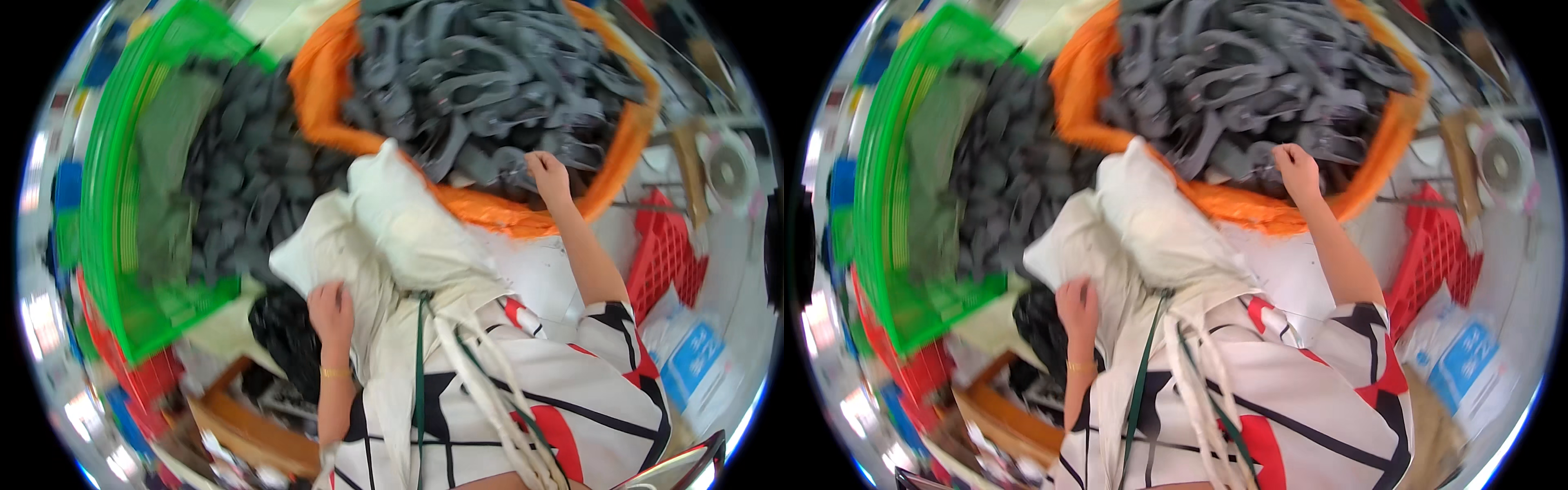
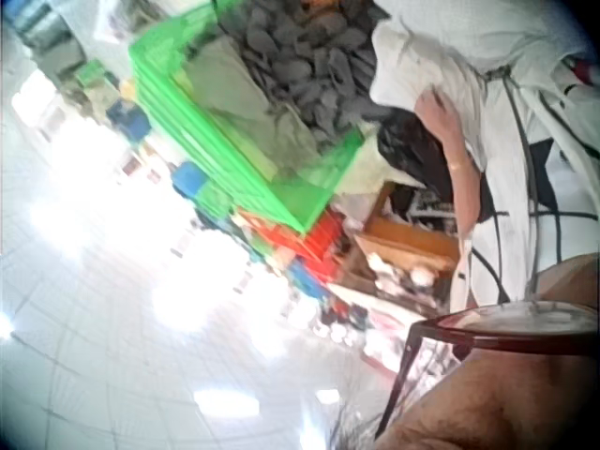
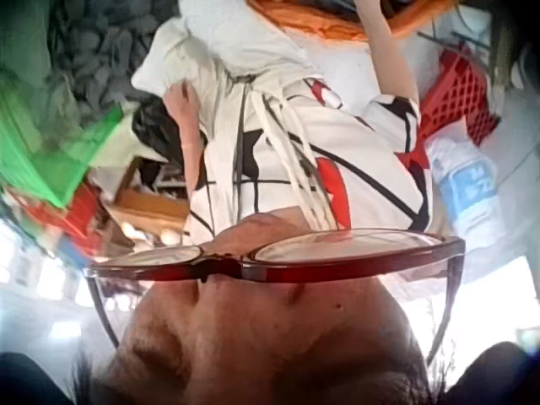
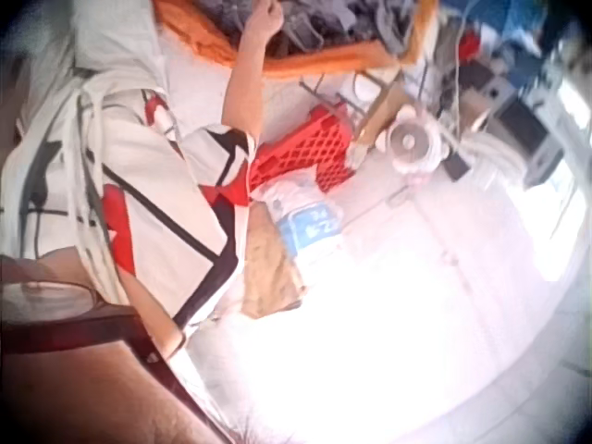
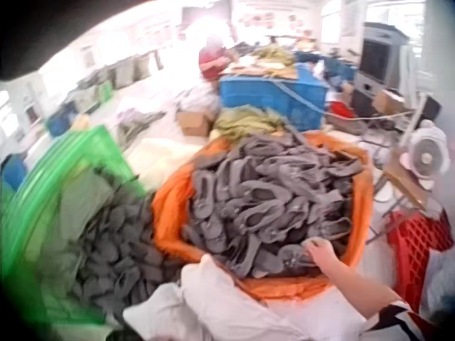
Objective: The person is sewing grey slippers using a needle and thread. They pick up a slipper from a pile, stitch the upper part, and then place it into a white sack. The process is repeated for multiple slippers in a workshop setting.
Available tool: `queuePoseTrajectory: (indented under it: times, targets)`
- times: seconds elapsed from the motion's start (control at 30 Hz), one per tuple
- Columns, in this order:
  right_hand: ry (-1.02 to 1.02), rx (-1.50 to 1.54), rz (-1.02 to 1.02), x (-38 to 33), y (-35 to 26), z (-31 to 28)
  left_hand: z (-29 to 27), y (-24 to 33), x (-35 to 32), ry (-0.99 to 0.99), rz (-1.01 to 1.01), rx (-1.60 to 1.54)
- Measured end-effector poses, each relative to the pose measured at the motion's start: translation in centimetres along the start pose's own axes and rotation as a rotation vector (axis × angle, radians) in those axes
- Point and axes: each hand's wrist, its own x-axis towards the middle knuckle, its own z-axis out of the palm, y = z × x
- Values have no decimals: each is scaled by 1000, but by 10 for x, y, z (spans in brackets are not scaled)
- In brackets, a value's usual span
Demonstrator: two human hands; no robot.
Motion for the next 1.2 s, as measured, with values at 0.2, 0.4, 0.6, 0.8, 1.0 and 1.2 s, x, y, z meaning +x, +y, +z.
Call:
queuePoseTrajectory:
  times: [0.2, 0.4, 0.6, 0.8, 1.0, 1.2]
  targets:
    - [-736, 114, -562, -147, -117, 82, 15, 55, 18, -71, -299, -951]
    - [-1153, 192, -538, -180, -190, 82, -7, 101, 17, -517, -330, -1592]
    - [-819, 372, 107, -148, -167, 58, -2, 29, -33, -133, -512, -1112]
    - [-581, 314, 124, -87, -126, 15, -38, -12, -61, 4, -653, -1151]
    - [-818, 484, 117, -132, -174, 27, -30, -15, -78, 100, -655, -1256]
    - [-673, 1071, 376, -55, -126, -38, -30, -49, -110, 211, -701, -1167]
